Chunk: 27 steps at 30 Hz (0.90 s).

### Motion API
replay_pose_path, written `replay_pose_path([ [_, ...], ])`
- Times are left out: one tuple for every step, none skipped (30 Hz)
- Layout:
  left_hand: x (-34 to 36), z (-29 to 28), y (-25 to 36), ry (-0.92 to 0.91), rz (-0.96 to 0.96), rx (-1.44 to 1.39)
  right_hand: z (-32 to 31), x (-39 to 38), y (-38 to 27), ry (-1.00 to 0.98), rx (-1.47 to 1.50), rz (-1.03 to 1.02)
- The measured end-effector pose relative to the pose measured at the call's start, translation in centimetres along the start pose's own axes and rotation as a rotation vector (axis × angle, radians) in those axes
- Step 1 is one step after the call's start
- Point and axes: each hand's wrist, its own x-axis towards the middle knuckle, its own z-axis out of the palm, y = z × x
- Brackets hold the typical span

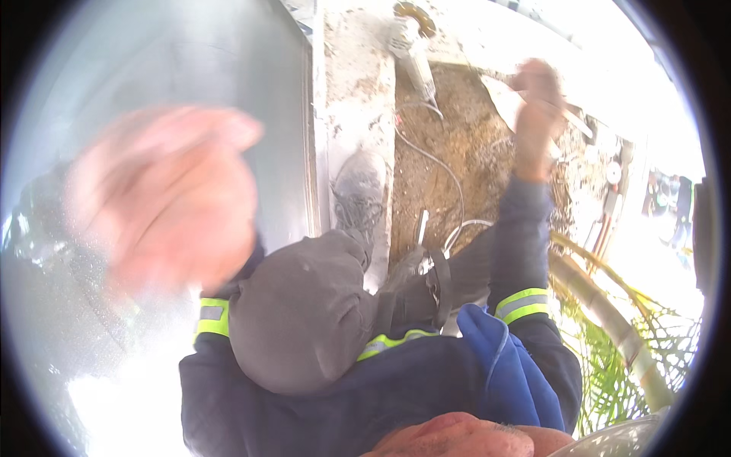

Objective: The person uses an angle grinder to cut and smooth the edges of a concrete structure. They hold the tool with both hands and move it along the vertical and horizontal edges, generating dust.

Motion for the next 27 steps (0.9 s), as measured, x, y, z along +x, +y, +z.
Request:
replay_pose_path([
  [-1.8, 1.8, -2.7, 0.033, -0.175, -0.095, 0.3, 0.3, -0.1, -0.016, -0.016, 0.003],
  [-2.7, 2.9, -4.2, 0.082, -0.335, -0.178, 2.6, 1.9, 5.2, -0.307, -0.145, 0.202],
  [-4.3, 3.9, -6.3, 0.158, -0.493, -0.266, 5.7, 2.1, 9.6, -0.317, -0.222, 0.159],
  [-6.8, 5.0, -8.3, 0.172, -0.746, -0.311, 7.1, 2.4, 13.1, -0.306, -0.318, 0.126],
  [-8.8, 6.0, -9.3, 0.124, -0.954, -0.326, 8.5, 3.2, 15.3, -0.309, -0.355, 0.066],
  [-10.7, 6.8, -9.8, 0.068, -1.097, -0.341, 9.8, 3.5, 17.2, -0.314, -0.395, 0.015],
  [-12.7, 7.3, -9.8, 0.010, -1.253, -0.357, 10.9, 3.5, 18.4, -0.326, -0.435, -0.024],
  [-14.0, 7.2, -9.4, -0.033, -1.292, -0.351, 12.2, 3.5, 18.3, -0.308, -0.479, -0.026],
  [-15.2, 7.1, -9.1, -0.080, -1.330, -0.348, 13.3, 3.6, 18.3, -0.287, -0.525, -0.027],
  [-16.3, 7.1, -8.7, -0.129, -1.371, -0.347, 14.1, 3.4, 18.2, -0.266, -0.572, -0.025],
  [-16.9, 7.1, -8.6, -0.125, -1.412, -0.340, 14.6, 3.8, 17.9, -0.322, -0.520, 0.026],
  [-17.5, 7.2, -8.6, -0.123, -1.453, -0.336, 14.7, 4.1, 17.6, -0.374, -0.469, 0.079],
  [-17.7, 7.4, -9.0, -0.125, -1.481, -0.331, 14.9, 5.1, 17.0, -0.415, -0.416, 0.122],
  [-17.9, 7.6, -9.5, -0.149, -1.468, -0.313, 15.0, 5.6, 16.6, -0.427, -0.443, 0.129],
  [-18.1, 7.8, -10.0, -0.174, -1.455, -0.295, 15.0, 5.8, 16.2, -0.437, -0.470, 0.137],
  [-18.2, 8.1, -10.4, -0.204, -1.442, -0.283, 14.7, 6.0, 16.0, -0.443, -0.503, 0.150],
  [-18.3, 8.5, -11.0, -0.236, -1.408, -0.259, 14.5, 6.1, 15.9, -0.419, -0.463, 0.099],
  [-18.4, 9.0, -11.5, -0.268, -1.373, -0.237, 13.9, 6.6, 15.9, -0.411, -0.459, 0.068],
  [-18.6, 9.2, -11.5, -0.290, -1.353, -0.202, 13.7, 6.2, 15.3, -0.422, -0.446, 0.040],
  [-18.7, 9.4, -11.9, -0.310, -1.276, -0.164, 13.3, 5.8, 14.8, -0.432, -0.435, 0.013],
  [-18.6, 9.8, -12.8, -0.329, -1.199, -0.129, 12.7, 5.6, 14.3, -0.399, -0.367, 0.041],
  [-18.9, 10.1, -13.2, -0.337, -1.142, -0.086, 12.4, 4.9, 12.6, -0.388, -0.294, 0.073],
  [-19.0, 10.4, -13.6, -0.343, -1.164, -0.078, 12.0, 3.9, 10.7, -0.373, -0.219, 0.109],
  [-18.7, 10.9, -14.3, -0.353, -1.174, -0.074, 11.4, 3.4, 8.9, -0.383, -0.190, 0.146],
  [-18.5, 11.4, -14.6, -0.363, -1.184, -0.068, 10.7, 2.7, 7.0, -0.393, -0.160, 0.184],
  [-18.6, 12.4, -14.8, -0.280, -1.192, -0.096, 10.0, 2.0, 5.3, -0.398, -0.131, 0.218],
  [-18.6, 13.7, -14.9, -0.198, -1.194, -0.128, 9.3, 0.5, 3.6, -0.355, -0.104, 0.223],
])
